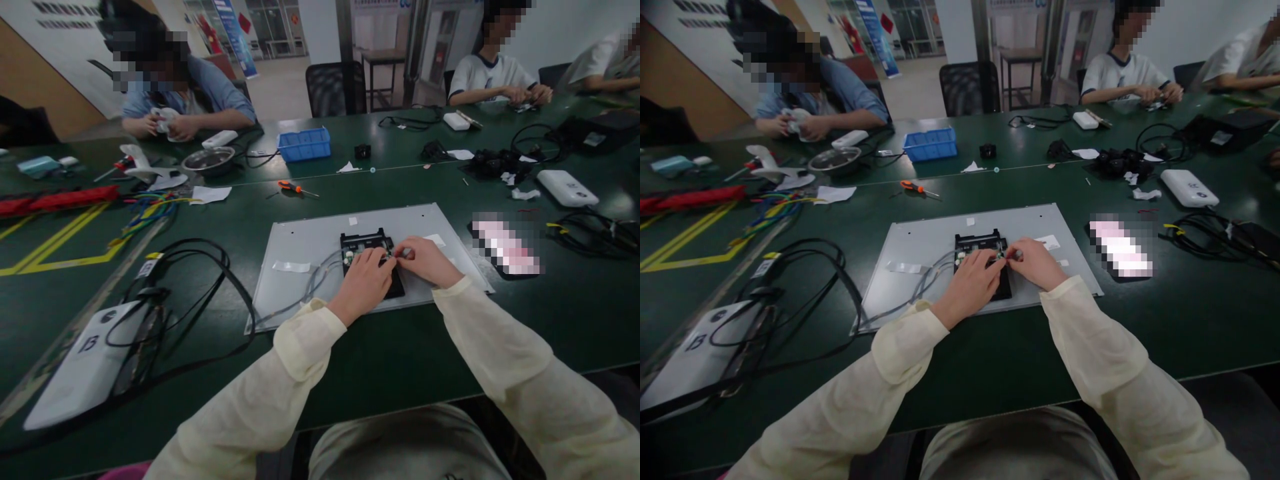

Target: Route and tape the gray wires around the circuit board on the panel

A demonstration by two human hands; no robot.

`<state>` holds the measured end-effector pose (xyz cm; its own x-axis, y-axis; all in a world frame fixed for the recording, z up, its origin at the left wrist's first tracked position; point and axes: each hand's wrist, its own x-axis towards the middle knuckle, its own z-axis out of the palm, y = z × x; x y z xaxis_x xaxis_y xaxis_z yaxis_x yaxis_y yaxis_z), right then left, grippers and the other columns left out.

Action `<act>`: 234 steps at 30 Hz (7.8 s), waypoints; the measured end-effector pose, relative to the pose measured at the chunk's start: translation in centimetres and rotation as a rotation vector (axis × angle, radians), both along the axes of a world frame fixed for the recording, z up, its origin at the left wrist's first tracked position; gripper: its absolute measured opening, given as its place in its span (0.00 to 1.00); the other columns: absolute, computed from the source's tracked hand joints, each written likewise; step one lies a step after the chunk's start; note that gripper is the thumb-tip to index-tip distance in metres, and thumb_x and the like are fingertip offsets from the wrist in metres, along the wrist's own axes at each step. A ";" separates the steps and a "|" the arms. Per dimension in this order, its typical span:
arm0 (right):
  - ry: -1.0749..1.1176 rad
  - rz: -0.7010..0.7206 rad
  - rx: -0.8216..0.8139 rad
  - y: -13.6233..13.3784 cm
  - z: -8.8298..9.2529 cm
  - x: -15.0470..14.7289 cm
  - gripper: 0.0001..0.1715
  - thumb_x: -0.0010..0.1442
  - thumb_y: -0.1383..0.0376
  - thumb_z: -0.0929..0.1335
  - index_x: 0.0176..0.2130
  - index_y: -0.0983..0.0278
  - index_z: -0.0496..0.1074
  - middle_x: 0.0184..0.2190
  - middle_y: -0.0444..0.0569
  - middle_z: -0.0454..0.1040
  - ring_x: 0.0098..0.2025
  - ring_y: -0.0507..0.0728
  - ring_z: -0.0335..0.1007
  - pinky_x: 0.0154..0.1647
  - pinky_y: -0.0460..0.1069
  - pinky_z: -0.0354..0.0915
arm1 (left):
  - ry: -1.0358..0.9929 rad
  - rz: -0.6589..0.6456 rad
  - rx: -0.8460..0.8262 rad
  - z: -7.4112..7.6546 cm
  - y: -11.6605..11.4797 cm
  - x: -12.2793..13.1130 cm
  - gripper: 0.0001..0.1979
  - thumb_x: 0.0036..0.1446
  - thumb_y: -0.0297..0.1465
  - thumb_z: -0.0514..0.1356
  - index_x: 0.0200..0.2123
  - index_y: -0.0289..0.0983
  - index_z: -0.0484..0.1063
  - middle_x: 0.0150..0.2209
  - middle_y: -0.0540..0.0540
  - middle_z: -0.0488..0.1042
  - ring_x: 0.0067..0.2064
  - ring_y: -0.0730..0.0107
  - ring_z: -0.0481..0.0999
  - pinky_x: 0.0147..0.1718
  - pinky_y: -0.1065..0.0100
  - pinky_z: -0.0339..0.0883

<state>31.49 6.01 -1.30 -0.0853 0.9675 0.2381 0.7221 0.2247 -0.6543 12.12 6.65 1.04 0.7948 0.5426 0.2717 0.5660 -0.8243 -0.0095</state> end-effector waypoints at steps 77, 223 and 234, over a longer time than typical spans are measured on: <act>-0.307 0.188 0.172 4.9 6.0 -4.6 0.18 0.63 0.70 0.61 0.49 0.68 0.74 0.48 0.56 0.75 0.51 0.60 0.69 0.56 0.53 0.60 | -0.135 0.206 -0.001 -0.8 -0.3 -2.9 0.15 0.65 0.33 0.50 0.52 0.34 0.65 0.53 0.39 0.71 0.58 0.57 0.67 0.55 0.56 0.61; -0.462 0.612 0.302 -4.2 2.0 -10.0 0.29 0.67 0.54 0.60 0.56 0.72 0.66 0.58 0.61 0.69 0.60 0.61 0.64 0.67 0.59 0.49 | -0.023 0.124 -0.488 1.1 6.6 -12.8 0.09 0.58 0.38 0.56 0.32 0.38 0.67 0.33 0.48 0.67 0.35 0.67 0.68 0.36 0.67 0.62; -0.450 0.614 0.317 -4.3 2.2 -9.8 0.27 0.66 0.55 0.61 0.54 0.72 0.68 0.56 0.61 0.71 0.59 0.61 0.66 0.67 0.59 0.52 | -0.038 0.142 -0.481 1.1 6.6 -12.9 0.09 0.57 0.38 0.57 0.33 0.37 0.67 0.33 0.48 0.67 0.34 0.68 0.69 0.35 0.67 0.62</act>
